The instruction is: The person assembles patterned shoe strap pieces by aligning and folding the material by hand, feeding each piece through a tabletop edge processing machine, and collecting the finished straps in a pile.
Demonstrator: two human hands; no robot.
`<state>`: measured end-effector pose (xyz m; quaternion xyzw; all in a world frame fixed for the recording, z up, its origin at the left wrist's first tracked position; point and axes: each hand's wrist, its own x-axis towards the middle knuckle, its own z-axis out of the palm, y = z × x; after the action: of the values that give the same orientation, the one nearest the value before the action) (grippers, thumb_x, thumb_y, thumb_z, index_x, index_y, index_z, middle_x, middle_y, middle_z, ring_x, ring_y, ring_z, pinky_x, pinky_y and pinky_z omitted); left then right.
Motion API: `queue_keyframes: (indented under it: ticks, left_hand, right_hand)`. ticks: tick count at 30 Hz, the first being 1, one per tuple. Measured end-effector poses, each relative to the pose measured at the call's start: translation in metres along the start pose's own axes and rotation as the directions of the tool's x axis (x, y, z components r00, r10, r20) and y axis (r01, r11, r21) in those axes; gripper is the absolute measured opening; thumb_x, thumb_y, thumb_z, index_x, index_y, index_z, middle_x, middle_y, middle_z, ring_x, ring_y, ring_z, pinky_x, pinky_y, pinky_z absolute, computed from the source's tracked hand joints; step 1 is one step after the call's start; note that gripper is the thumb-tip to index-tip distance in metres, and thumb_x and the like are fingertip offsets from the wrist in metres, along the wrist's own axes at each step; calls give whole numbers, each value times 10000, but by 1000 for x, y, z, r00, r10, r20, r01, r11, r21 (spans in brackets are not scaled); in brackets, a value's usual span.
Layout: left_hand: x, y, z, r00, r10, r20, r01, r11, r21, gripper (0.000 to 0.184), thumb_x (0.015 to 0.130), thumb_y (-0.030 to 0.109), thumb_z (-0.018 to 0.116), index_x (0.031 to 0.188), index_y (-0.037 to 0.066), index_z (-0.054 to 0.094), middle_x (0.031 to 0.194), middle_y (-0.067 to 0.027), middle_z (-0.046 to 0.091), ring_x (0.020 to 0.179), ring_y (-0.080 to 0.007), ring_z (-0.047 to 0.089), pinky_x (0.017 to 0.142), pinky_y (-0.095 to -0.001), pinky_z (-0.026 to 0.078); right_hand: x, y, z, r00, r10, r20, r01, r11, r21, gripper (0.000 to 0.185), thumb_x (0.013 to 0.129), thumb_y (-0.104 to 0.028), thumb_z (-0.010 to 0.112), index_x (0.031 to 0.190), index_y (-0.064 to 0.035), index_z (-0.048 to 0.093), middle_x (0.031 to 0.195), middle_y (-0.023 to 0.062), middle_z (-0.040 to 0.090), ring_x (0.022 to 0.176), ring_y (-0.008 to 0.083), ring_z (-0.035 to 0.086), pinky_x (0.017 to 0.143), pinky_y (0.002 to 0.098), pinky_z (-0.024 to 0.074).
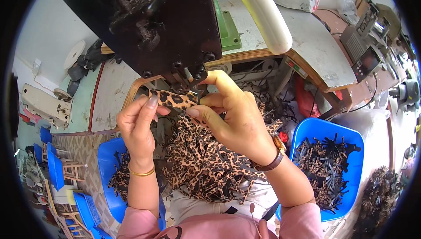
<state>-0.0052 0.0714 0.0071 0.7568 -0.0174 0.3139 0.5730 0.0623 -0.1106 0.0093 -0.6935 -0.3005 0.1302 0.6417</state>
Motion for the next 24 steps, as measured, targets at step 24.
queue_keyframes:
  ticks: [24]
  left_hand:
    - [-7, 3, 44, 992, -71, 102, 85, 986, -144, 146, 827, 60, 644, 716, -28, 610, 598, 18, 506, 545, -23, 405, 477, -181, 295]
  right_hand:
    - [38, -27, -43, 958, -170, 229, 236, 923, -304, 343, 705, -128, 785, 958, 24, 611, 860, 54, 661, 747, 104, 616, 660, 252, 497]
